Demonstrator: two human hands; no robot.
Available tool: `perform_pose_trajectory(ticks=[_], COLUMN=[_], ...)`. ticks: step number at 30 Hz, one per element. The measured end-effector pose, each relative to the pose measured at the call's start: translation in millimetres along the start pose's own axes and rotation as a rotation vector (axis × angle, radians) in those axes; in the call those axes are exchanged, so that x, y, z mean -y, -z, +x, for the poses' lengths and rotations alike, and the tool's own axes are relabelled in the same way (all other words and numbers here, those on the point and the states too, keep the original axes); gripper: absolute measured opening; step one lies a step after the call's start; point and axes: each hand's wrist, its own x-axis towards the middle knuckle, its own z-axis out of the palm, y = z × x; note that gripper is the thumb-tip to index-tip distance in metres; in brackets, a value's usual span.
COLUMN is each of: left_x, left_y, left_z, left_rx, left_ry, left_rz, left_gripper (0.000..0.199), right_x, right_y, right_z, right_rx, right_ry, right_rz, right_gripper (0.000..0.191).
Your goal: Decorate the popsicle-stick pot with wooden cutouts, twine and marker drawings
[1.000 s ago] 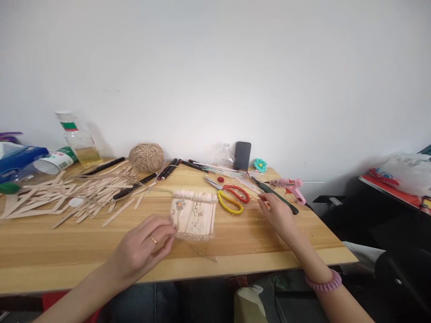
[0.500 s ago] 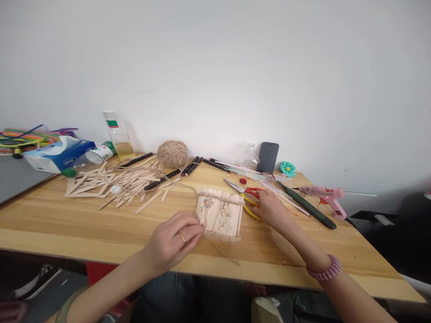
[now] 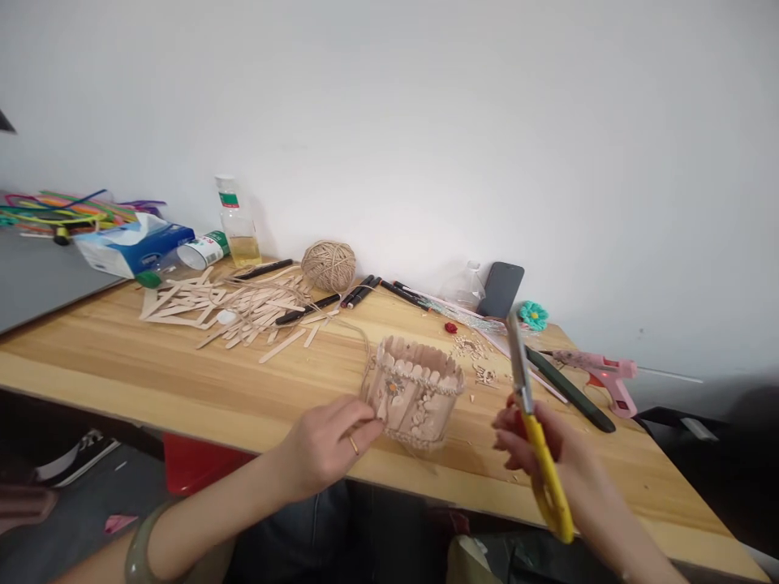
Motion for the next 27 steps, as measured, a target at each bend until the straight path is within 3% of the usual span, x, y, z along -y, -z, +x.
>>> perform_pose_trajectory(ticks=[3, 7, 11, 17, 21, 24, 27], left_x=[-4, -1, 3, 1, -2, -4, -6], left_y=[-9.5, -18.4, -19.3, -10.4, -7.7, -9.4, -11.4], left_z=[-4, -8, -13, -12, -11, -12, -13], left_rx=[0.065, 0.141, 0.176, 0.161, 0.132, 0.104, 0.08], left_ry=[0.086, 0.194, 0.267, 0.363, 0.364, 0.359, 0.344], left_rz=[0.026, 0.042, 0.034, 0.064, 0.103, 0.129, 0.14], left_gripper=[0.018, 0.019, 0.015, 0.015, 0.01, 0.005, 0.006], right_x=[-9, -10, -11, -15, -7, 3, 11], right_y=[-25, -44, -39, -14, -6, -10, -19], right_z=[-4, 7, 6, -26, -35, -32, -24], right_rx=[0.119, 0.106, 0.039, -0.044, 0.121, 0.268, 0.327], right_ry=[0.02, 0.036, 0.06, 0.105, 0.048, 0.016, 0.03], right_rz=[0.11, 0.135, 0.04, -0.412, -0.702, -0.858, -0.918], right_gripper=[0.036, 0.039, 0.036, 0.026, 0.027, 0.026, 0.024])
